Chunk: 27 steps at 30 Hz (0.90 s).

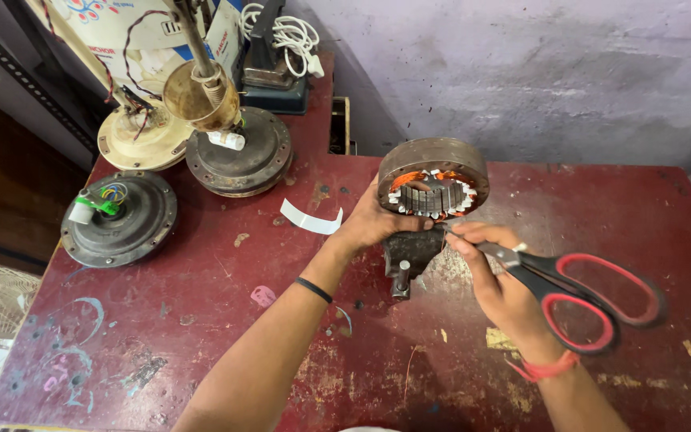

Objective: The person uses scissors to trim and adjust copper windings on a motor stator held in a bench vise. They repeatedly cut protruding wire ends and tuck them into the stator slots, working around the circumference of the stator.

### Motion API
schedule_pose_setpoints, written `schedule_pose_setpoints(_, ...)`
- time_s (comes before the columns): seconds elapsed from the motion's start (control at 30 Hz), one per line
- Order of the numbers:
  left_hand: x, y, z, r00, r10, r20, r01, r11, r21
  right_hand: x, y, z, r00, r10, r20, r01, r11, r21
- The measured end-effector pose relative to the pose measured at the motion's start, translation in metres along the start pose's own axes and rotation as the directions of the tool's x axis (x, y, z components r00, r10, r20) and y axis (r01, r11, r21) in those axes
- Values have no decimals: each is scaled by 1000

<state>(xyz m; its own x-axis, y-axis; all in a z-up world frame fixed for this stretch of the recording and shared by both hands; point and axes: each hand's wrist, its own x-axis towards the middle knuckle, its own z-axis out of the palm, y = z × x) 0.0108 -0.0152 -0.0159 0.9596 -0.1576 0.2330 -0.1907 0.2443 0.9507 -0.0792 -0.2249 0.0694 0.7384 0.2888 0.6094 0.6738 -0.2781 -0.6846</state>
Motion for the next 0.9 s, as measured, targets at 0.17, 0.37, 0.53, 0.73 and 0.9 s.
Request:
schedule_pose_setpoints(0.17, -1, 3, -1, 1000, 2, 14, -2, 1000, 20, 21, 2, 7, 997, -33, 69, 40, 993, -112)
schedule_pose_setpoints(0.37, -2, 11, 0, 1000, -16, 22, 15, 999, 41, 22, 12, 0, 992, -65, 111, 82, 984, -159)
schedule_pose_setpoints(0.53, -2, 13, 1, 1000, -3, 21, 3, 1000, -4, 10, 31, 6, 992, -124, 36, 128, 986, -111)
schedule_pose_setpoints(0.73, -2, 10, 0, 1000, 6, 21, -6, 1000, 7, -3, 49, 16, 979, -201, -26, 195, 969, -150)
schedule_pose_setpoints(0.9, 0, 9, -1, 1000, -2, 19, 3, 1000, -18, -15, 40, 32, 943, -256, -213, 228, 963, -146)
